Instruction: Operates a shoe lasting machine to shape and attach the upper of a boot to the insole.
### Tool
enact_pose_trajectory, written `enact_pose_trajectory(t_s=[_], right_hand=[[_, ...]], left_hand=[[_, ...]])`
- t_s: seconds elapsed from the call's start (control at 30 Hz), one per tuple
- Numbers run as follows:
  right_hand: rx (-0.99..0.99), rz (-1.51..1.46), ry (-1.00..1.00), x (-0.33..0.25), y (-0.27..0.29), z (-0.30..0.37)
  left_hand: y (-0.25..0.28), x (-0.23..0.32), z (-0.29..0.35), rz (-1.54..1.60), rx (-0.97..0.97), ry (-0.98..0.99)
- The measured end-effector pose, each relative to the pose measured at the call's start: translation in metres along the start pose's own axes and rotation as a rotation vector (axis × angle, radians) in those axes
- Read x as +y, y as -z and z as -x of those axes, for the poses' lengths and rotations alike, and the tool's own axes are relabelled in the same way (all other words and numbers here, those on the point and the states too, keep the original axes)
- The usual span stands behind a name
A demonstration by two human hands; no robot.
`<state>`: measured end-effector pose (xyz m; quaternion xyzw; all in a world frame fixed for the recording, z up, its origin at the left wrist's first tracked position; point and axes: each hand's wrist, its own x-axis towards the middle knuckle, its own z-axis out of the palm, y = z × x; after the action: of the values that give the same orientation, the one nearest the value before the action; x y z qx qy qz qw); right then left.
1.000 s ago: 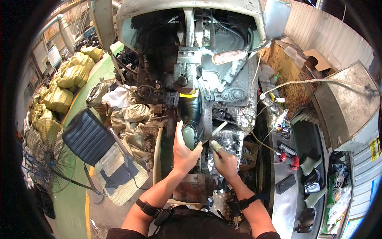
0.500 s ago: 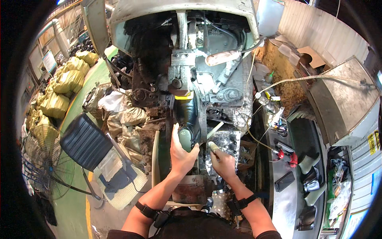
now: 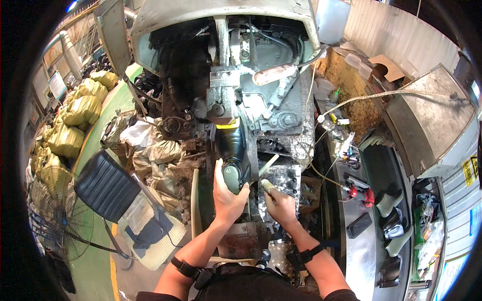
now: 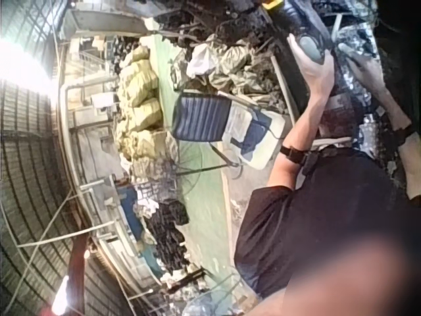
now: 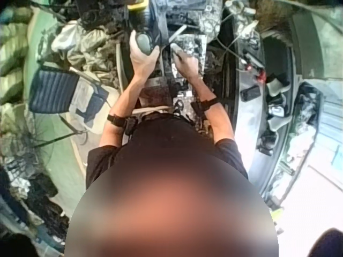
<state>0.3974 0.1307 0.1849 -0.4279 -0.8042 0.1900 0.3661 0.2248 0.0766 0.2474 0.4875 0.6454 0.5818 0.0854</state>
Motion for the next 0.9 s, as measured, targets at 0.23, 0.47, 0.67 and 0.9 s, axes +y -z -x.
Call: enact_pose_trajectory(t_s=[0.23,0.47,0.67,0.9], right_hand=[[0.039,0.001,0.002,-0.007,0.003,0.000],[0.025,0.048,-0.012,-0.008,0.004,-0.002],[0.037,0.066,-0.028,-0.013,0.002,-0.006],[-0.175,-0.439,-0.179,-0.108,0.015,-0.023]], left_hand=[[0.001,0.001,0.001,0.002,0.001,-0.009],[0.000,-0.004,-0.001,0.043,-0.013,-0.028],[0.000,-0.009,-0.003,0.120,-0.021,-0.067],[0.028,-0.031,-0.011,0.391,-0.136,0.083]])
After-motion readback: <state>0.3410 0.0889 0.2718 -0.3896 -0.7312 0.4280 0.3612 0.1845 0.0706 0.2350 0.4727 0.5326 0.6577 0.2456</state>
